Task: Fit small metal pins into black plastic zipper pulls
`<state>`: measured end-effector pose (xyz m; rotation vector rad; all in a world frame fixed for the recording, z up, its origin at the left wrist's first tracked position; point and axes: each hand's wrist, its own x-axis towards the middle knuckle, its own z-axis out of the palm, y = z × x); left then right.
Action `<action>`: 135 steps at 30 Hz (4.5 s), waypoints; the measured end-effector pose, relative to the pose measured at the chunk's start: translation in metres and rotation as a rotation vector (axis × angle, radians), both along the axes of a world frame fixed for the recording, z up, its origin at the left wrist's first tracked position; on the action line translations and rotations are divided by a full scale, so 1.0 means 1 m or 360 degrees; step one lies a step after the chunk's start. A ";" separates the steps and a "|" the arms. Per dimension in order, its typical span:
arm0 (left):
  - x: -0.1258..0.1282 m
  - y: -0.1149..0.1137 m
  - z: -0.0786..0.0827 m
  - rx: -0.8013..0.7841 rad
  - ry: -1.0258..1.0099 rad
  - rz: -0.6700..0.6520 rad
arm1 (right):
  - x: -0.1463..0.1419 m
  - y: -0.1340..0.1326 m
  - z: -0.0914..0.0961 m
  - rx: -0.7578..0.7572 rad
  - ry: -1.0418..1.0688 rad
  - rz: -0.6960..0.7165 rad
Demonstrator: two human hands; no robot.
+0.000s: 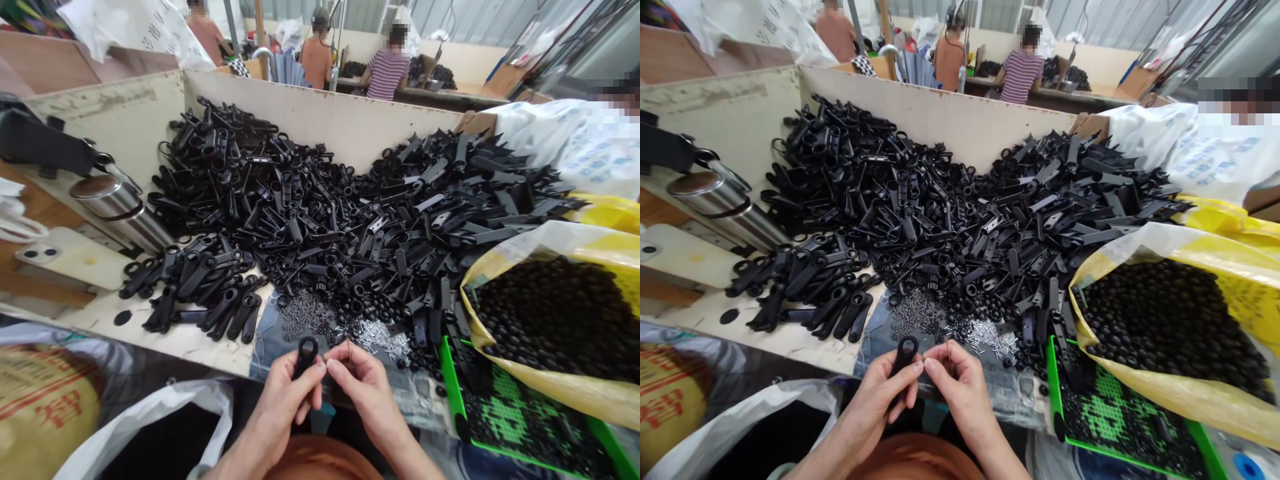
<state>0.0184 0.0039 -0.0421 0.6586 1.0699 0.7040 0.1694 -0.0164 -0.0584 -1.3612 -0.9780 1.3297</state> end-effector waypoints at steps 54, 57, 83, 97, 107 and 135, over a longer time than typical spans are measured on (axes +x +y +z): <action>-0.013 -0.010 0.011 0.0144 0.0053 -0.0201 | -0.001 -0.016 -0.001 0.0734 -0.0725 0.0244; -0.017 -0.011 0.004 0.0266 0.0136 -0.0292 | -0.001 -0.020 -0.003 0.0741 -0.0752 0.0255; -0.030 -0.015 -0.025 0.0046 0.0035 -0.0072 | 0.006 -0.035 0.012 0.0773 -0.1450 0.0656; -0.028 -0.013 -0.026 0.0070 0.0109 -0.0123 | 0.004 -0.027 0.014 0.0495 -0.1137 0.0712; -0.028 -0.018 -0.035 0.0133 0.0251 -0.0197 | -0.002 -0.025 0.015 0.0391 -0.1640 0.0953; -0.016 -0.014 -0.035 0.0194 0.0477 -0.0182 | -0.016 -0.030 0.009 0.0705 -0.2292 0.0862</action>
